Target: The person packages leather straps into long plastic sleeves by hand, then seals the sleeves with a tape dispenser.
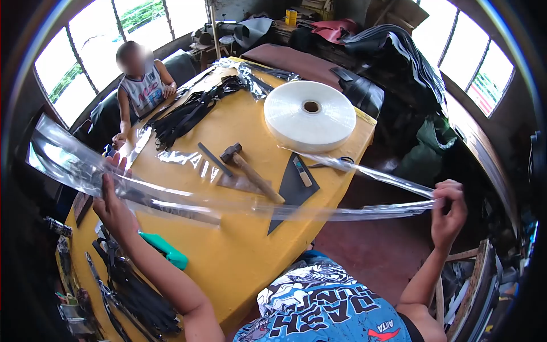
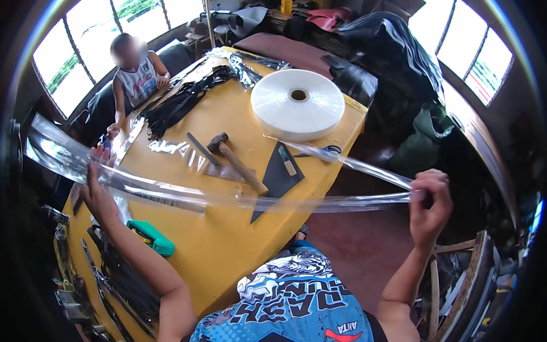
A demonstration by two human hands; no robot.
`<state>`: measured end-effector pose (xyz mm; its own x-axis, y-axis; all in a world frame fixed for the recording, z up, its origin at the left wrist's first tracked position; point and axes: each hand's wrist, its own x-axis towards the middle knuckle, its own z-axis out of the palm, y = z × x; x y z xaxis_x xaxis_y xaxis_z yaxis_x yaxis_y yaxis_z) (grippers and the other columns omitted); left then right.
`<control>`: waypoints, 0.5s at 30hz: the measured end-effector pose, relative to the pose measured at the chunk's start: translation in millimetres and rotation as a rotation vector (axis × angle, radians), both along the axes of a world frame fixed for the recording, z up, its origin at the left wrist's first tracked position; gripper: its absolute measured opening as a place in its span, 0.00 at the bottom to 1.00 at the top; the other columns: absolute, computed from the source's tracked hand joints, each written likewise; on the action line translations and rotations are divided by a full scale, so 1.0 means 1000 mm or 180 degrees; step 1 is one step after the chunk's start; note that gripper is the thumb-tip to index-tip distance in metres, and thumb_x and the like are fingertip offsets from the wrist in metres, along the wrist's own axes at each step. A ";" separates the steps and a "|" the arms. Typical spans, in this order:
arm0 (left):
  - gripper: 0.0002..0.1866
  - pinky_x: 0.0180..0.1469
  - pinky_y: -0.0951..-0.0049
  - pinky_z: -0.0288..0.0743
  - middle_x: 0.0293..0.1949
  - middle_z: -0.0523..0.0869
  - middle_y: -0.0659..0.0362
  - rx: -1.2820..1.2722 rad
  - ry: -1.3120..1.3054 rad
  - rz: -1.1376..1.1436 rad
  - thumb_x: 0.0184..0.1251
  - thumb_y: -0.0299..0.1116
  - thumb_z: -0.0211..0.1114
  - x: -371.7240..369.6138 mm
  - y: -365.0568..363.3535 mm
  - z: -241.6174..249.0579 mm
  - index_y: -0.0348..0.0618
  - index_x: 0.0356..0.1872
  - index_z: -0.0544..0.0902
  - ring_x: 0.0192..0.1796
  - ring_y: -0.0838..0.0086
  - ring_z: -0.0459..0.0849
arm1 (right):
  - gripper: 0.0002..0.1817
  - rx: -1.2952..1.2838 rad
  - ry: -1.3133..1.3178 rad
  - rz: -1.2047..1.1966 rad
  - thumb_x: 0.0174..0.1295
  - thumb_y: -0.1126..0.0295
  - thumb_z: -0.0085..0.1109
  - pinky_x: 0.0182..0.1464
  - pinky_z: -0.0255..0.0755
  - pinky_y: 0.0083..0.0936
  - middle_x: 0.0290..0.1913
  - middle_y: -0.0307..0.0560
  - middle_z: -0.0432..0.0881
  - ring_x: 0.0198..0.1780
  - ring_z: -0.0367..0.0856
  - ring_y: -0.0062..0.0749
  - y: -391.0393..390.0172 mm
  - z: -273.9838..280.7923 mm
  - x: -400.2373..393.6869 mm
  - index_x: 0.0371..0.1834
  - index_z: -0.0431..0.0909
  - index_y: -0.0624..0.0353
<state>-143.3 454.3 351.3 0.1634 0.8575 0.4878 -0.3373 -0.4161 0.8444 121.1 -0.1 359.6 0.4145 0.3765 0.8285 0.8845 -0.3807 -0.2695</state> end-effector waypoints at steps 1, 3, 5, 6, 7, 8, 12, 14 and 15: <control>0.21 0.58 0.61 0.70 0.54 0.76 0.47 -0.0030 0.0065 0.0013 0.72 0.34 0.45 0.000 -0.001 0.001 0.28 0.59 0.67 0.57 0.61 0.76 | 0.06 0.0209 -0.0242 -0.0044 0.56 0.83 0.51 0.46 0.69 0.26 0.34 0.47 0.75 0.37 0.74 0.33 -0.011 -0.003 0.005 0.35 0.70 0.63; 0.23 0.60 0.60 0.69 0.56 0.75 0.48 -0.0110 0.0131 0.0037 0.72 0.36 0.45 0.001 -0.005 0.004 0.27 0.59 0.67 0.58 0.62 0.75 | 0.07 0.0906 -0.0404 -0.0446 0.59 0.84 0.50 0.47 0.73 0.25 0.40 0.50 0.76 0.43 0.76 0.31 -0.029 -0.005 0.010 0.40 0.70 0.66; 0.23 0.60 0.60 0.69 0.56 0.75 0.48 -0.0088 0.0117 -0.0077 0.72 0.36 0.45 0.000 -0.003 0.000 0.27 0.59 0.67 0.58 0.62 0.75 | 0.09 0.1265 -0.0668 -0.0811 0.60 0.83 0.51 0.49 0.75 0.24 0.43 0.52 0.76 0.45 0.76 0.31 -0.048 -0.002 0.014 0.44 0.70 0.67; 0.23 0.61 0.59 0.68 0.56 0.75 0.48 -0.0065 0.0095 -0.0159 0.72 0.36 0.45 0.000 -0.003 0.000 0.28 0.59 0.67 0.59 0.62 0.75 | 0.11 0.1259 -0.0864 -0.1076 0.60 0.83 0.52 0.50 0.76 0.24 0.45 0.53 0.76 0.46 0.76 0.31 -0.060 -0.001 0.016 0.46 0.70 0.68; 0.23 0.61 0.58 0.68 0.57 0.74 0.47 -0.0078 0.0174 -0.0087 0.72 0.36 0.45 0.002 -0.009 0.003 0.28 0.59 0.67 0.59 0.61 0.74 | 0.10 0.1255 -0.1111 -0.1235 0.62 0.81 0.51 0.38 0.75 0.14 0.45 0.52 0.76 0.39 0.77 0.24 -0.067 -0.001 0.019 0.46 0.71 0.69; 0.23 0.61 0.58 0.68 0.57 0.74 0.47 -0.0088 0.0175 -0.0095 0.72 0.36 0.45 0.003 -0.010 0.002 0.28 0.59 0.67 0.59 0.61 0.74 | 0.10 0.1244 -0.1113 -0.1241 0.62 0.81 0.51 0.38 0.75 0.14 0.45 0.52 0.76 0.39 0.77 0.24 -0.073 -0.003 0.020 0.46 0.71 0.69; 0.23 0.62 0.58 0.66 0.56 0.74 0.48 0.0042 0.0133 -0.0171 0.72 0.36 0.45 0.005 -0.015 0.000 0.29 0.60 0.66 0.59 0.61 0.74 | 0.15 0.1376 0.0984 -0.0926 0.61 0.77 0.49 0.20 0.55 0.05 0.33 0.37 0.76 0.22 0.65 0.08 -0.047 -0.013 0.006 0.52 0.74 0.59; 0.23 0.63 0.58 0.66 0.56 0.75 0.48 0.0066 0.0142 -0.0174 0.72 0.36 0.44 0.005 -0.016 0.000 0.29 0.60 0.66 0.59 0.61 0.75 | 0.17 0.0964 0.1940 -0.0103 0.58 0.78 0.53 0.24 0.60 0.06 0.29 0.36 0.76 0.24 0.69 0.10 -0.048 -0.031 0.012 0.52 0.74 0.59; 0.23 0.63 0.58 0.65 0.56 0.75 0.48 0.0069 0.0086 -0.0208 0.72 0.36 0.44 0.005 -0.016 -0.001 0.29 0.60 0.66 0.58 0.60 0.75 | 0.18 0.0307 0.2361 0.0237 0.56 0.79 0.54 0.26 0.64 0.07 0.29 0.37 0.77 0.25 0.70 0.11 -0.055 -0.044 0.019 0.52 0.73 0.60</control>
<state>-138.1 438.2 350.7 0.2322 0.8337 0.5010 -0.3417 -0.4123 0.8445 139.8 -55.1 315.4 0.8532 0.3652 0.3725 0.4804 -0.2715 -0.8340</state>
